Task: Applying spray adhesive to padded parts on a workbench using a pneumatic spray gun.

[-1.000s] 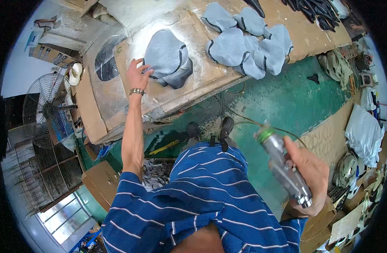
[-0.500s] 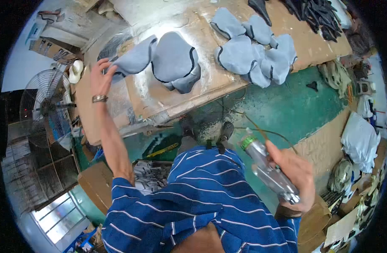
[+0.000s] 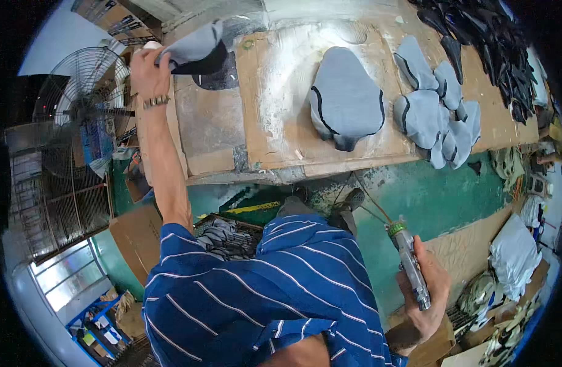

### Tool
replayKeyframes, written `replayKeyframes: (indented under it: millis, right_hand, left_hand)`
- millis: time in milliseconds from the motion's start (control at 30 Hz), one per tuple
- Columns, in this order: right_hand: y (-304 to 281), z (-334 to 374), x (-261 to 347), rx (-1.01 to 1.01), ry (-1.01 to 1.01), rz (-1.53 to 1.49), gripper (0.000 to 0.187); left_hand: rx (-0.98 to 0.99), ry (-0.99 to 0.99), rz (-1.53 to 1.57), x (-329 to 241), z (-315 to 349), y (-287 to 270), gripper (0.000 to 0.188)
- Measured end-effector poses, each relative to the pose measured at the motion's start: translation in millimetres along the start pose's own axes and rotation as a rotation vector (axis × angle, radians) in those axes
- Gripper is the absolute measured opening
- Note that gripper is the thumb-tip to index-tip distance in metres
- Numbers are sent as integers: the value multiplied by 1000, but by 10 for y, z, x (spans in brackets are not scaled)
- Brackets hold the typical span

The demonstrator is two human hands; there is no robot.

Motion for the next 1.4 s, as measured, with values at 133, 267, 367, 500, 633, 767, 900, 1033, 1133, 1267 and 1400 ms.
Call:
replayKeyframes:
  millis: [133, 267, 367, 500, 633, 767, 900, 1033, 1133, 1267, 1400]
  right_hand:
    - [187, -91, 105, 5, 0, 40, 66]
    - [247, -131, 336, -2, 30, 40, 65]
    - [187, -68, 327, -4, 4, 39, 65]
    - [-24, -179, 259, 19, -197, 97, 68]
    - [-291, -171, 205, -175, -205, 176, 68]
    - [-574, -54, 89, -230, -237, 197, 68]
    - [-871, 140, -226, -78, -253, 51, 75]
    - [-1030, 186, -498, -306, -343, 137, 72]
    - [-1141, 251, -606, -205, -314, 164, 70]
    - [-1219, 455, -612, -69, -363, 148, 66]
    - [-1028, 592, -587, -191, -302, 155, 70]
  left_hand:
    - [121, 18, -311, 277, 894, 544, 30]
    - [569, 22, -508, 571, 1954, 1240, 45]
    - [555, -562, -220, 692, 2133, 1510, 68]
    - [101, -786, 214, 885, 2389, 1364, 72]
    - [39, -867, 531, 538, 2930, 1024, 54]
    - [232, -1019, 878, -359, 3966, 536, 33]
    - [381, -1449, 963, -1436, 5038, 32, 24]
    - [556, -1737, 842, -1909, 6067, -498, 23]
    - [726, -1851, 665, -2293, 6369, -760, 33]
    - [675, -2011, 842, -2145, 6681, -933, 35]
    - [790, -1882, 758, -2220, 6503, -778, 32]
Point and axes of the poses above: each hand's wrist, its own z-axis away from the middle knuckle, its own y-axis out of the palm, x = y × z, the point moved 1 cm from there along -z, towards the middle knuckle, and after that the axes turned 1 degree about -x, right-handed, at the moved point
